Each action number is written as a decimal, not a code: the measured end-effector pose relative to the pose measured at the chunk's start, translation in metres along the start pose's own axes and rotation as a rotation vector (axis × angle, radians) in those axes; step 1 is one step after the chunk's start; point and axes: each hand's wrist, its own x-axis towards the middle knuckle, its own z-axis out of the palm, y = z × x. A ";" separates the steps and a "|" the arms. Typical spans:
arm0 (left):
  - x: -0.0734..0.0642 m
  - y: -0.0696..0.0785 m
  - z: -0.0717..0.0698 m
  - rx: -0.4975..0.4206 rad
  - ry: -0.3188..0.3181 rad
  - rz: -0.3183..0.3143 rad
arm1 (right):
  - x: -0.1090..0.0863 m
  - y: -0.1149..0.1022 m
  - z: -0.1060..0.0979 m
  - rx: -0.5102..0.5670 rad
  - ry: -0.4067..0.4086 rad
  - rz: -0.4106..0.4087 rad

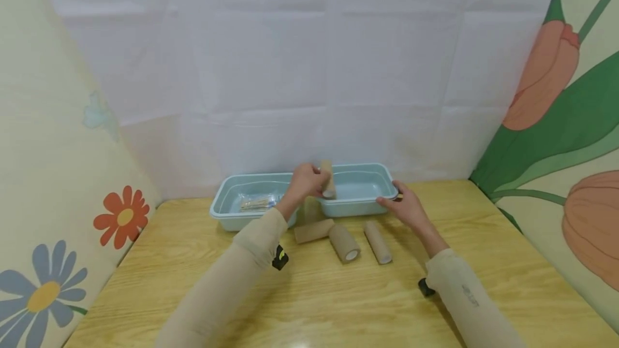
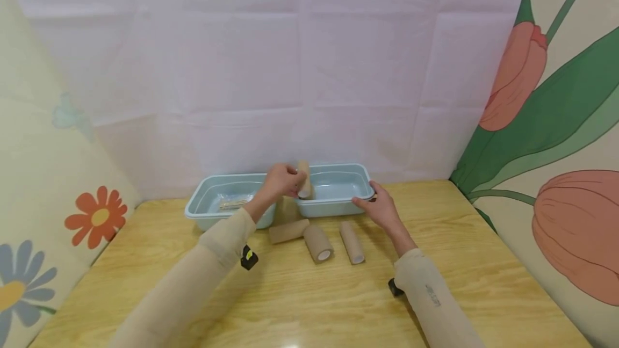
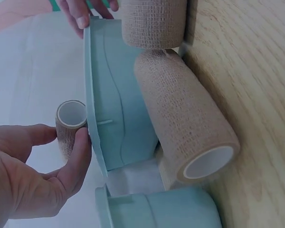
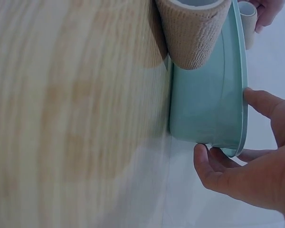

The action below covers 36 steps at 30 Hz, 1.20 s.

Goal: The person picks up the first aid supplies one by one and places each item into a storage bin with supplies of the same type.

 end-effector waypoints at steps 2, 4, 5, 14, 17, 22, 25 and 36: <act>0.000 0.000 0.000 0.064 0.005 0.025 | 0.000 0.000 0.000 -0.004 0.003 -0.003; 0.000 0.000 0.000 0.124 0.017 0.044 | 0.001 -0.001 0.001 -0.003 0.005 -0.003; -0.001 0.000 0.000 0.149 0.019 0.048 | 0.002 -0.001 0.002 -0.005 0.005 -0.006; -0.010 -0.004 0.000 0.210 -0.014 0.106 | 0.005 -0.003 0.005 -0.006 0.002 -0.004; -0.014 -0.007 0.000 0.206 -0.019 0.148 | 0.006 -0.004 0.005 -0.007 0.001 0.001; -0.028 -0.009 -0.002 0.248 -0.006 0.187 | 0.006 -0.005 0.006 0.002 -0.006 -0.011; -0.036 -0.011 -0.004 0.294 0.002 0.209 | 0.005 -0.005 0.006 0.010 -0.012 -0.018; -0.062 -0.020 -0.008 0.386 -0.090 0.278 | 0.003 -0.004 0.004 0.023 -0.028 0.004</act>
